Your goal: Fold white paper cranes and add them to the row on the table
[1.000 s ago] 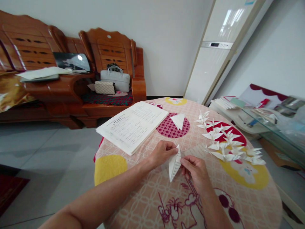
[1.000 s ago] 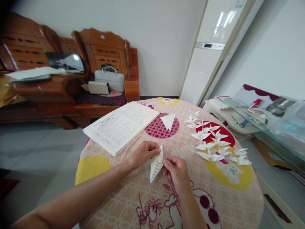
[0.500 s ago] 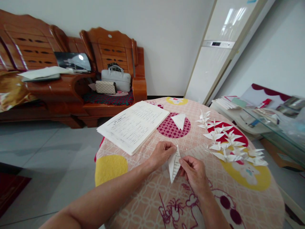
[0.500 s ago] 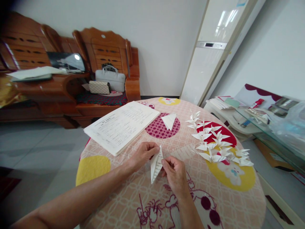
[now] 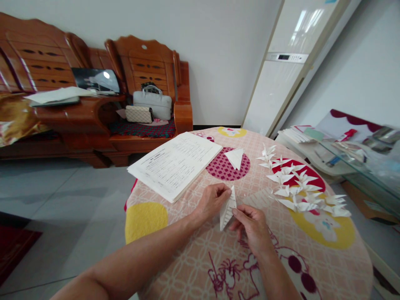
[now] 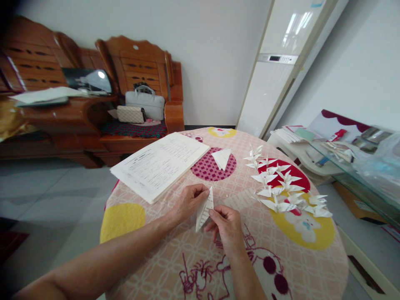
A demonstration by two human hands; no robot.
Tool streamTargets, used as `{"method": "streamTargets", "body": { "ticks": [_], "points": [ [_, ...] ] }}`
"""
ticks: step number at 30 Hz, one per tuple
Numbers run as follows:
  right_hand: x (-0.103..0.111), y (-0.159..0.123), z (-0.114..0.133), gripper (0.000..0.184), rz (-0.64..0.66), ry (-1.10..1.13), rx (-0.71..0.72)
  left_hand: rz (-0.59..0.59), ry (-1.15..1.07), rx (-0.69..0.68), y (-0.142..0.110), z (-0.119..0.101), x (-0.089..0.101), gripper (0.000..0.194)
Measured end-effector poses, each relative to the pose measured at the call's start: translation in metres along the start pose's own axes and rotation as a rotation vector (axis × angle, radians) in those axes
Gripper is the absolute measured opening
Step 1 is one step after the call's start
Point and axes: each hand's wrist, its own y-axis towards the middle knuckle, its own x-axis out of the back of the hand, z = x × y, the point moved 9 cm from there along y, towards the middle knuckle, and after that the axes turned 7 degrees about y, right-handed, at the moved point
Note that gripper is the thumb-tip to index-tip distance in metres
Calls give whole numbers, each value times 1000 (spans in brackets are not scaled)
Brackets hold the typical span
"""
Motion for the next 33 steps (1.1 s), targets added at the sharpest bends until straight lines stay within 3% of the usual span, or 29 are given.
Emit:
{"method": "streamTargets", "body": {
  "ticks": [4,11,18,33],
  "points": [
    [5,1,-4,33,-53,111,-40,38,-11,10,-1,8,-4,31],
    [5,3,-6,32,-63,287,-41,-21,15,0,-3,1,0,34],
    [11,0,1,34,-133,103,53,-3,-227,167,-6,4,-2,23],
    [11,-1,-1,38,-153,18,61,85,-413,283,-9,11,-11,26]
  ]
}}
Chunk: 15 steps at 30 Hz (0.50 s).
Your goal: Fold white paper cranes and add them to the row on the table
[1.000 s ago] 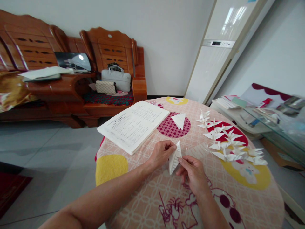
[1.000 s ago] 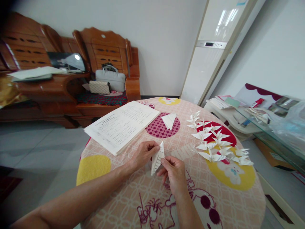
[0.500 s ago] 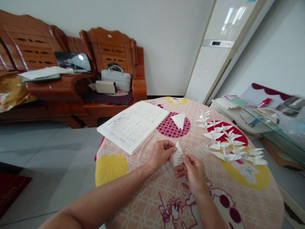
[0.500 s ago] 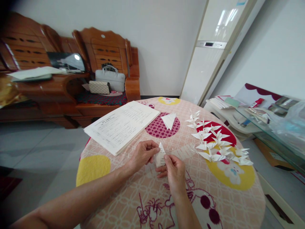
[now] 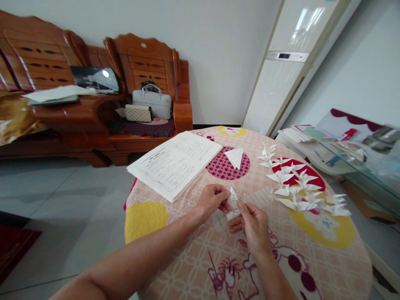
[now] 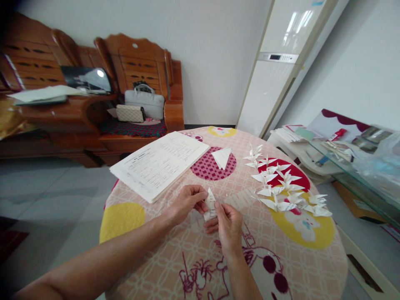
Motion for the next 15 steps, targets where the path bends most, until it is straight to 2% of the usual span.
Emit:
{"method": "streamTargets", "body": {
  "ticks": [3,6,9,15],
  "points": [
    [0,-1,1,40,-3,-25,6,-6,83,-54,-1,-4,0,24],
    [-1,-2,3,40,0,-49,25,-21,251,-164,-2,-11,1,22],
    [-2,-3,5,38,18,-56,50,-1,374,-243,-2,-16,-1,26],
    [-12,-4,8,35,134,-13,51,100,299,-208,0,-15,-6,28]
  ]
}}
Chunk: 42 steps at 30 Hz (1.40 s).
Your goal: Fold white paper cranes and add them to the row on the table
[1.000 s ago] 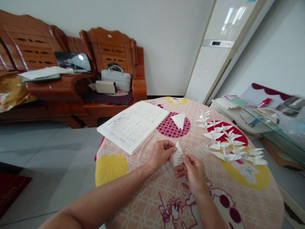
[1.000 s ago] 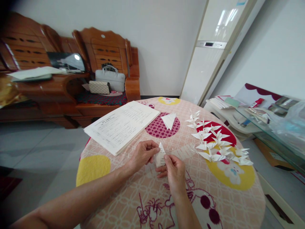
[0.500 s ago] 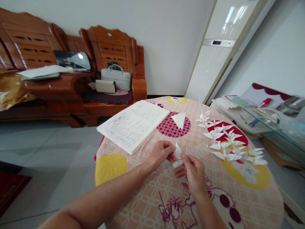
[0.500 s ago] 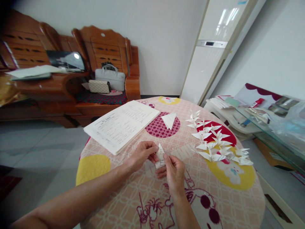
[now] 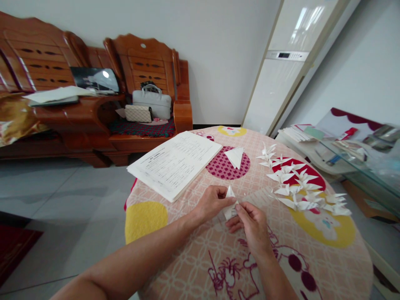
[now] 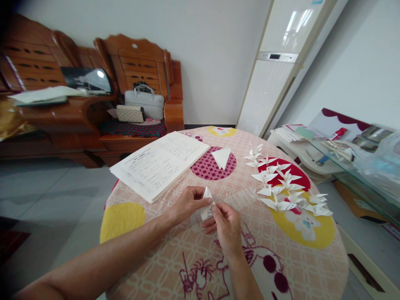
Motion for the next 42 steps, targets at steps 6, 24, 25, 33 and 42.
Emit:
{"method": "streamTargets", "body": {
  "ticks": [6,24,25,33,42],
  "points": [
    [-5,-2,-1,37,27,-65,-22,6,-72,41,-1,2,-3,29],
    [-18,-8,-7,38,131,-59,-103,-29,-478,375,-1,27,4,45],
    [-19,-8,-7,38,133,-63,-105,-16,-496,384,-1,28,3,46],
    [-16,-7,-12,37,132,-27,-152,36,-437,365,-1,32,-1,45],
    [-12,-6,-11,37,118,-36,-132,98,-276,276,-3,21,3,50]
  ]
}}
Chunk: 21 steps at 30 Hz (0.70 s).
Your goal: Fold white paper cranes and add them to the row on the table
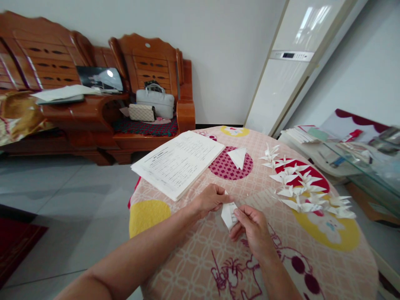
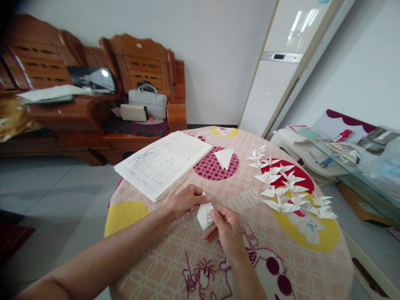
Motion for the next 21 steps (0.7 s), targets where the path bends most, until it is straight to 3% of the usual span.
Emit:
{"method": "streamTargets", "body": {
  "ticks": [4,7,11,14,16,18,21],
  "points": [
    [4,2,2,36,4,-56,34,-51,-19,-28,2,-2,4,47],
    [12,3,15,30,-28,-226,161,-52,23,-93,2,-10,7,43],
    [17,-7,49,21,-157,-661,508,25,85,-145,1,-18,6,37],
    [4,-25,71,21,-250,-981,830,101,65,-160,1,-20,7,32],
    [-8,-33,73,25,-248,-1122,956,153,92,-180,2,-20,10,29],
    [-20,-33,66,27,-174,-1221,974,199,194,-231,1,-20,15,24],
    [-30,-25,47,23,-20,-1254,861,224,479,-289,-3,-16,22,15]
  ]
}}
